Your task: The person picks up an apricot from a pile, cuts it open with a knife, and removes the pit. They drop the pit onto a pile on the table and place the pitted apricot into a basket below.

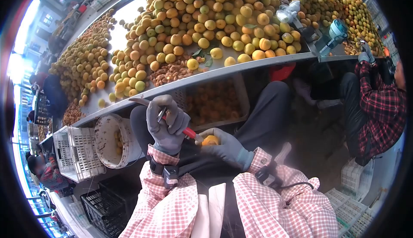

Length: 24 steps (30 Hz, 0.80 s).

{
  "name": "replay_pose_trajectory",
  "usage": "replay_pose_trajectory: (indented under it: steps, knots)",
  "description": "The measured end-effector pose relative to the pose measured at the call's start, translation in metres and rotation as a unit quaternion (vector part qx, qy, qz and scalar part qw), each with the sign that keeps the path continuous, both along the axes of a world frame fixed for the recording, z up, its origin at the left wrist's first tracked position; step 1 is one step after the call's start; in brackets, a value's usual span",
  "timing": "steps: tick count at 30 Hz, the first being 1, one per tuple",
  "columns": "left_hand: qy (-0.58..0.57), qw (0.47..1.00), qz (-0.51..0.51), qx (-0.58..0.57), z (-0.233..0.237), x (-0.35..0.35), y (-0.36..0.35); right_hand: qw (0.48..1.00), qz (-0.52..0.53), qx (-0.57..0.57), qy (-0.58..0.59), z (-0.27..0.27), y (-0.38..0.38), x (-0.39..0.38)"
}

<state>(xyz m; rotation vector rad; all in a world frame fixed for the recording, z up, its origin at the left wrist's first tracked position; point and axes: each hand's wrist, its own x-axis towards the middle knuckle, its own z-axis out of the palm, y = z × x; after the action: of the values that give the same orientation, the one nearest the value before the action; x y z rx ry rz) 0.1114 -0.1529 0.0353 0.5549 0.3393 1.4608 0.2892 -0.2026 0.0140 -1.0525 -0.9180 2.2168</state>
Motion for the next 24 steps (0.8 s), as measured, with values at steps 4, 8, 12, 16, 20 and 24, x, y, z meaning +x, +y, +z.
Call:
replay_pose_trajectory:
  steps: [4, 8, 12, 16, 20, 24]
  knots:
    - [-0.005, 0.997, -0.056, 0.058, 0.001, 0.001, -0.002, 0.999, -0.015, 0.037, 0.024, -0.006, -0.006, -0.003]
    - [-0.014, 0.995, -0.061, 0.082, 0.003, 0.001, -0.004, 0.998, 0.001, 0.058, 0.022, -0.006, -0.007, -0.001]
    - [-0.041, 0.992, -0.057, 0.109, 0.012, 0.002, -0.004, 0.996, 0.023, 0.079, 0.034, -0.002, -0.004, -0.002]
    - [0.01, 0.983, -0.107, 0.147, 0.028, 0.0, -0.005, 0.996, 0.02, 0.058, 0.063, 0.004, -0.006, -0.004]
    - [0.033, 0.984, -0.092, 0.148, 0.029, 0.001, -0.01, 0.995, 0.022, 0.052, 0.083, 0.012, -0.003, -0.007]
    - [-0.103, 0.978, -0.119, 0.137, 0.017, 0.001, -0.002, 0.973, 0.027, 0.229, -0.019, 0.018, -0.004, -0.009]
